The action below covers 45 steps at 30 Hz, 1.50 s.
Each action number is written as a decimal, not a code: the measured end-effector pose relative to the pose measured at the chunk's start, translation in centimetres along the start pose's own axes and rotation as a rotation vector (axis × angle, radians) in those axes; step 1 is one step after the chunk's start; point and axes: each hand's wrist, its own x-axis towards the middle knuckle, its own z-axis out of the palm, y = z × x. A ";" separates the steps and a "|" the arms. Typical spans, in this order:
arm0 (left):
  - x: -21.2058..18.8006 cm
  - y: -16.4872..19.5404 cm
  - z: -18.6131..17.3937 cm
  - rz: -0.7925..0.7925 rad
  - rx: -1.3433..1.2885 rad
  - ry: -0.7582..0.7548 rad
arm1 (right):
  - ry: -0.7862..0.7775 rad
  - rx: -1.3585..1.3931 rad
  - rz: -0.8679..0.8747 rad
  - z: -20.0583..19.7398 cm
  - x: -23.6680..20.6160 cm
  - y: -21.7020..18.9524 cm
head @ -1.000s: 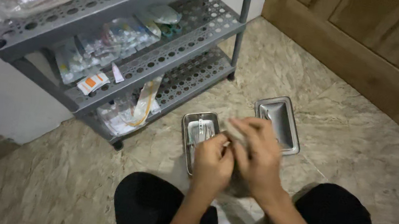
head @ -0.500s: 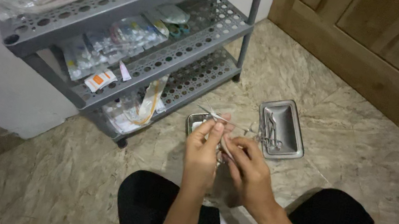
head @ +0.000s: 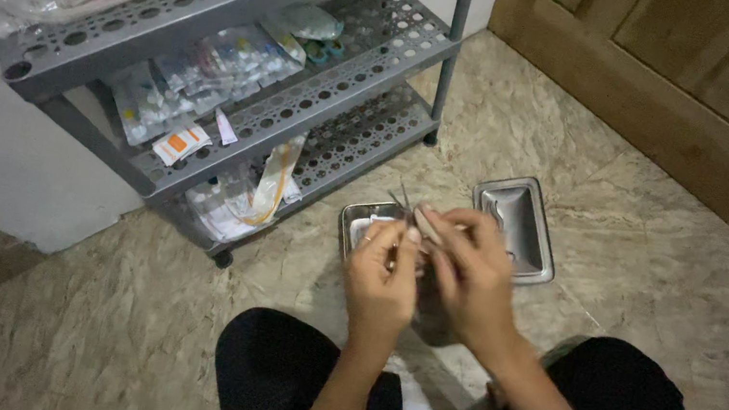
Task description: The person sits on the floor and wipes surgical instruments such as scissors and forceps with a cloth, then places the cleaned instruments into stainless steel trays, arranging them one at a time. They continue wiping and sorting the instruments between the trays throughout the episode.
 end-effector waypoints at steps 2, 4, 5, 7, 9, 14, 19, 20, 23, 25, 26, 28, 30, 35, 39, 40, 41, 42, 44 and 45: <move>0.3 0.7 -0.4 0.012 0.111 0.048 | -0.016 -0.074 -0.056 0.6 -0.6 -0.1; 0.5 1.2 -0.7 -0.040 0.107 0.079 | -0.044 -0.085 -0.050 0.7 -1.0 0.3; 0.5 1.4 -1.0 -0.075 0.109 0.089 | -0.065 -0.062 0.004 0.5 -1.3 0.5; 0.5 1.6 -1.3 0.236 0.387 0.120 | -0.019 0.007 0.129 -0.2 -1.8 1.2; 0.6 1.6 -1.3 0.251 0.410 0.092 | 0.121 0.100 0.258 -0.8 -1.9 2.1; 0.7 0.7 -0.6 -0.013 -0.053 -0.037 | -0.077 0.335 0.315 0.1 -2.9 3.3; 0.7 -1.0 -0.6 -0.038 -0.082 0.013 | -0.138 0.709 0.756 1.0 -4.7 4.1; 0.9 -1.4 -0.7 -0.068 -0.112 0.027 | -0.134 0.737 0.815 1.0 -5.1 4.5; 2.3 -2.4 -2.0 -0.099 -0.202 0.156 | -0.138 0.665 0.894 0.6 -5.8 5.9; 2.6 -3.1 -2.5 -0.109 -0.201 0.115 | -0.116 0.687 0.859 0.3 -6.1 6.8; 2.6 -3.4 -2.7 -0.115 -0.198 0.096 | -0.084 0.760 0.815 0.1 -6.1 7.1; 2.1 -4.1 -2.7 -0.127 -0.360 -0.024 | -0.130 0.849 0.725 -0.2 -6.1 7.1; 1.6 -4.8 -1.9 -0.141 -0.507 -0.129 | -0.278 0.873 0.618 -0.4 -5.9 6.5; 1.3 -6.2 -0.3 -0.290 -0.798 -0.221 | -0.351 0.846 0.743 0.0 -4.4 3.1; 0.8 -6.7 -0.6 -0.372 -0.709 -0.241 | -0.364 0.833 0.727 0.0 -3.7 1.5; 0.6 -6.8 -0.7 -0.355 -0.657 -0.241 | -0.367 0.822 0.702 -0.1 -3.7 1.5; 0.5 -7.0 -0.6 -0.339 -0.605 -0.242 | -0.369 0.809 0.678 -0.1 -3.7 1.5; 0.3 -7.2 -0.6 -0.358 -0.626 -0.244 | -0.371 0.796 0.655 0.0 -3.9 1.7; 0.0 -7.8 -0.5 -0.396 -0.670 -0.250 | -0.371 0.780 0.653 0.2 -4.3 2.2; -0.1 -8.2 -0.4 -0.369 -0.721 -0.264 | -0.369 0.770 0.655 0.3 -4.6 2.6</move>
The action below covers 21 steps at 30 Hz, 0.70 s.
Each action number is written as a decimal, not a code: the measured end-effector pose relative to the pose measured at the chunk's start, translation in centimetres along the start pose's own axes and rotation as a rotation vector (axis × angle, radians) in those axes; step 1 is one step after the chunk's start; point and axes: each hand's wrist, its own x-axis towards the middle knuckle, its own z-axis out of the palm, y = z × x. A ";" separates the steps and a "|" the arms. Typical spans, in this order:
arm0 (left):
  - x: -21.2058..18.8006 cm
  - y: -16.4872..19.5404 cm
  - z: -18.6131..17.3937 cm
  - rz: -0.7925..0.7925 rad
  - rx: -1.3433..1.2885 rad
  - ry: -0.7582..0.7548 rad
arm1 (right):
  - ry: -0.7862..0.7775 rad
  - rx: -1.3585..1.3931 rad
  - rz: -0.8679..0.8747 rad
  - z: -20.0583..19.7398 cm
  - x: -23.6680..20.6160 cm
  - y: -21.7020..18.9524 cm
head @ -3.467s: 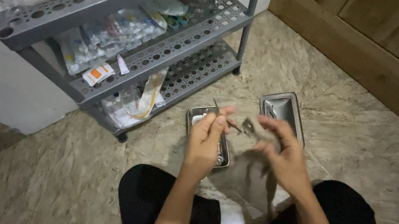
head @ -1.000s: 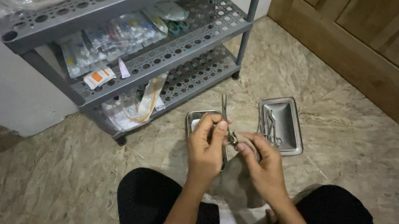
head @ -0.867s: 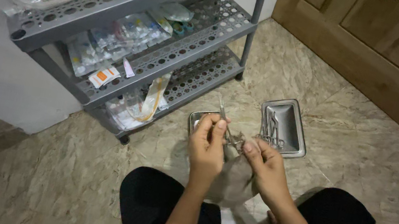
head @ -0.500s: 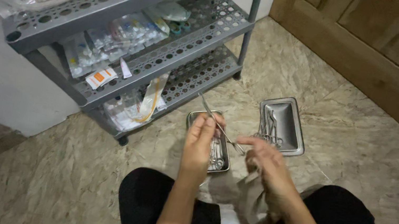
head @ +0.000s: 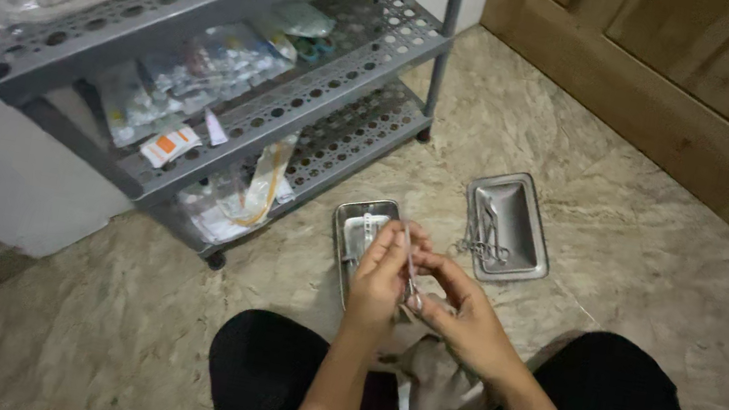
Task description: The person sits on the floor and wipes surgical instruments such as scissors and forceps with a cloth, then places the cleaned instruments into stainless steel trays, arranging them one at a time. They continue wiping and sorting the instruments between the trays throughout the episode.
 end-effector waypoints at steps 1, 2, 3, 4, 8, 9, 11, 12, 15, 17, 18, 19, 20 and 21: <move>0.1 -0.4 -0.2 0.022 -0.043 -0.033 | 0.005 0.012 0.006 -0.2 0.0 0.6; 0.2 -0.8 -0.3 0.046 -0.085 -0.065 | 0.009 0.024 0.010 -0.3 0.0 1.2; 0.0 -1.5 -0.3 -0.016 -0.062 0.012 | 0.012 0.036 0.013 -0.6 0.0 1.8; -0.2 -2.2 -0.1 -0.076 -0.037 0.088 | 0.039 0.033 0.032 -0.9 -0.1 2.5; -0.7 -4.8 0.5 -0.088 0.086 0.071 | 0.145 -0.007 -0.006 -2.2 -0.6 5.4; -1.0 -5.3 0.6 -0.115 0.114 0.063 | 0.169 -0.026 -0.045 -2.5 -0.7 6.1; -1.5 -6.1 0.8 -0.165 0.171 0.046 | 0.179 -0.044 -0.100 -3.0 -0.9 7.5; -1.8 -6.4 0.8 -0.205 0.206 0.043 | 0.186 -0.052 -0.130 -3.3 -0.9 8.1; -2.5 -7.2 0.7 -0.237 0.290 -0.052 | 0.285 0.003 -0.152 -5.0 -0.1 9.2; -2.3 -7.6 0.7 -0.144 0.316 -0.239 | 0.387 0.058 -0.059 -6.7 0.6 9.6; -2.1 -7.8 0.6 -0.197 0.565 -0.305 | 0.438 0.087 -0.014 -7.6 1.0 9.7; -2.2 -7.9 0.4 -0.248 0.814 -0.371 | 0.470 0.049 -0.020 -8.4 1.2 9.8; -2.1 -8.0 0.1 -0.296 1.061 -0.439 | 0.501 0.011 -0.026 -9.2 1.5 9.9; -1.8 -8.4 0.1 -0.341 1.084 -0.388 | 0.533 -0.027 -0.035 -10.1 1.8 10.0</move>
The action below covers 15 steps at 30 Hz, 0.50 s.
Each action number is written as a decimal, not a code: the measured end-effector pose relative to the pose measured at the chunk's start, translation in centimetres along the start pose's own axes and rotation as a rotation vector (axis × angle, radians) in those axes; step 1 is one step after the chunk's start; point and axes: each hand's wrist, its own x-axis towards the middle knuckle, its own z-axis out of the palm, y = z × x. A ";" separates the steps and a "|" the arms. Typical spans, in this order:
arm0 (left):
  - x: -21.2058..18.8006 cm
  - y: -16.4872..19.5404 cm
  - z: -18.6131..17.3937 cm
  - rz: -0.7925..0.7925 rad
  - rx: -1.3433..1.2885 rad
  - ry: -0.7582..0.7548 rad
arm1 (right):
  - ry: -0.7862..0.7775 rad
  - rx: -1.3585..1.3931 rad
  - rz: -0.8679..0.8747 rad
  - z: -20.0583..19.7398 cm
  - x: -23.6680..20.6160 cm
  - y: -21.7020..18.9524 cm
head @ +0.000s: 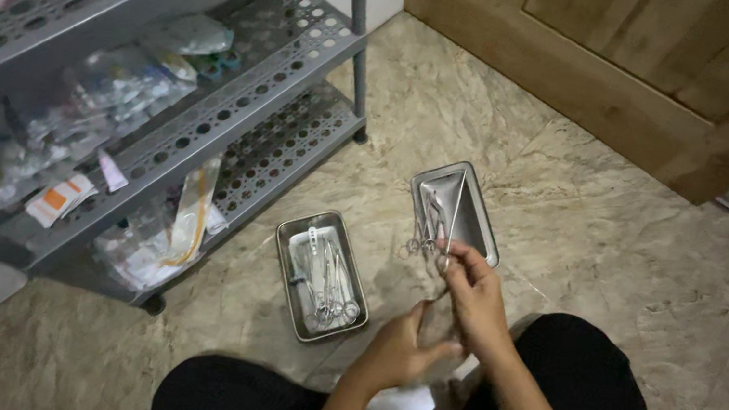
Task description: The person sits on the floor and wipes surgical instruments such as scissors and forceps with a cloth, then places the cleaned instruments into stainless steel trays, arranging them one at a time. They continue wiping and sorting the instruments between the trays throughout the episode.
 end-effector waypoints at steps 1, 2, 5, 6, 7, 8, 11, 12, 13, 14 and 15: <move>0.4 -0.3 0.2 -0.066 0.006 0.019 | 0.007 -0.077 -0.033 -0.6 0.8 0.1; 0.7 -0.7 0.4 -0.133 0.012 0.038 | 0.014 -0.155 -0.063 -1.3 1.7 0.3; 1.6 -2.4 0.6 -0.165 0.061 0.113 | 0.126 -0.494 -0.088 -3.1 4.1 0.9; 1.8 -3.1 0.6 -0.031 0.082 0.195 | 0.179 -0.624 -0.081 -3.5 4.7 1.2; 1.9 -3.9 0.5 0.102 0.102 0.274 | 0.179 -0.768 -0.128 -3.6 5.2 1.6; 2.0 -4.6 0.4 0.236 0.123 0.350 | 0.178 -0.911 -0.174 -3.7 5.7 2.0; 2.4 -6.7 0.0 -0.054 -0.032 0.256 | 0.155 -1.231 -0.190 -3.2 7.2 3.4; 2.4 -7.2 -0.1 -0.060 -0.102 0.247 | 0.143 -1.319 -0.171 -3.0 7.7 3.8; 2.5 -7.8 -0.2 -0.065 -0.172 0.239 | 0.136 -1.330 -0.183 -2.9 8.0 4.2; 2.8 -8.3 -0.4 -0.069 -0.243 0.233 | 0.130 -1.341 -0.197 -2.5 8.3 4.7; 3.2 -8.8 -0.5 -0.131 -0.222 0.243 | 0.124 -1.353 -0.213 -2.2 8.8 5.1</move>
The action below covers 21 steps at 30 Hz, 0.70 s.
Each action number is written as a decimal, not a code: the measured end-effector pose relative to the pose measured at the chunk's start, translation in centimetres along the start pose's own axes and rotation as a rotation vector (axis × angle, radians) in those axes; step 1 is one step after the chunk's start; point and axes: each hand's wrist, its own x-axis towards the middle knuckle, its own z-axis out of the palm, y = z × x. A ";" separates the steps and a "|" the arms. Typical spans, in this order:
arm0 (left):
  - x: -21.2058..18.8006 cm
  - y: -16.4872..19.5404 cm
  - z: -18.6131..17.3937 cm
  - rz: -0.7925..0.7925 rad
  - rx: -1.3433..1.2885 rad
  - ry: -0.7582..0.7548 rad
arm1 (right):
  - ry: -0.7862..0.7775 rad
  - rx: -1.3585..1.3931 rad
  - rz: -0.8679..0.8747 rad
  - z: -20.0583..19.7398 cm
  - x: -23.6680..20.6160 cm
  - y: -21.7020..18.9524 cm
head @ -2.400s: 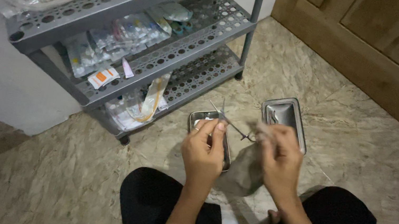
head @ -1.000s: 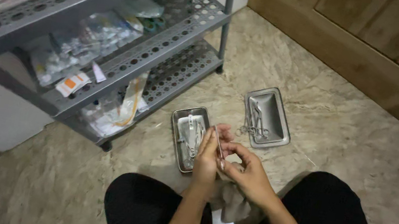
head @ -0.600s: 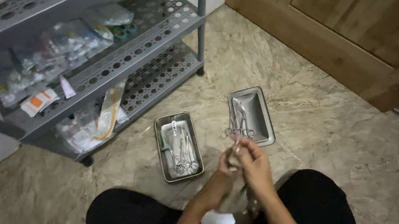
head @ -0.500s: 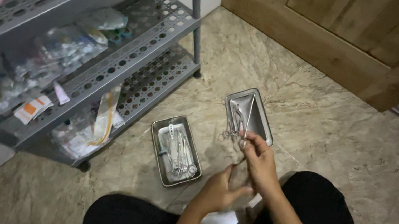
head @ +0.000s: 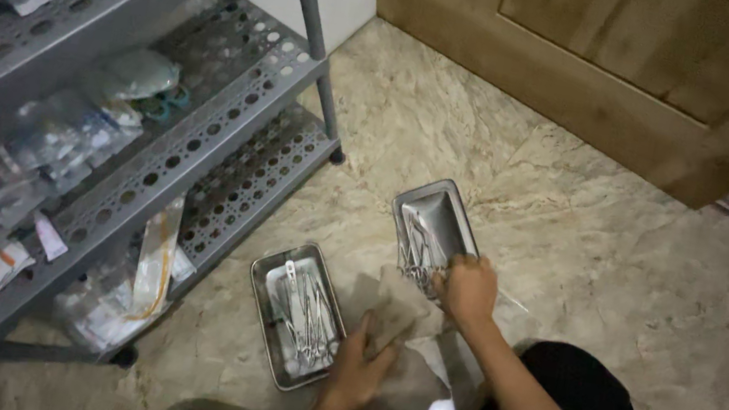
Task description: The person sits on the floor and wipes surgical instruments such as scissors and forceps with a cloth, then places the cleaned instruments into stainless steel trays, arranging them one at a time. They continue wiping and sorting the instruments between the trays throughout the episode.
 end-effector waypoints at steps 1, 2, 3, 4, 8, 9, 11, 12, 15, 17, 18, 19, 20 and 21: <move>0.2 -0.4 -0.1 -0.059 0.028 0.018 | -0.001 -0.001 -0.009 0.4 0.4 -0.1; 0.4 -0.8 -0.3 -0.121 0.055 0.035 | -0.006 -0.003 -0.018 0.8 0.7 -0.1; 0.7 -1.2 -0.3 -0.047 0.007 0.065 | -0.011 -0.004 -0.027 1.1 0.9 -0.2; 0.9 -1.6 -0.3 0.029 -0.040 0.095 | -0.029 -0.013 -0.016 1.3 1.2 -0.3; 1.3 -2.3 -0.7 -0.087 -0.197 0.054 | -0.040 -0.021 -0.018 2.1 1.7 -0.6; 1.3 -2.2 -0.8 -0.060 -0.249 0.061 | -0.031 -0.018 -0.029 2.1 1.7 -0.6; 1.3 -1.8 -0.9 -0.005 -0.354 0.075 | -0.048 -0.056 -0.034 2.1 1.7 -0.7; 1.2 -1.4 -0.9 0.013 -0.318 0.094 | -0.057 -0.075 -0.037 2.1 1.7 -0.8; 0.8 0.2 -1.1 0.063 -0.275 0.109 | -0.038 -0.090 -0.053 2.0 1.8 -1.0; 0.4 1.3 -1.4 0.094 -0.335 0.067 | -0.046 -0.092 -0.026 1.9 1.9 -1.1; 0.2 1.8 -1.5 0.058 -0.282 0.076 | -0.048 -0.093 -0.014 1.8 1.9 -1.3; 0.1 2.2 -1.7 0.022 -0.229 0.085 | -0.039 -0.109 -0.017 1.8 2.0 -1.4; 0.0 2.6 -1.9 -0.014 -0.175 0.095 | -0.031 -0.124 -0.022 1.7 2.0 -1.5; -0.1 3.0 -2.0 -0.035 -0.206 0.091 | -0.024 -0.139 -0.027 1.7 2.0 -1.5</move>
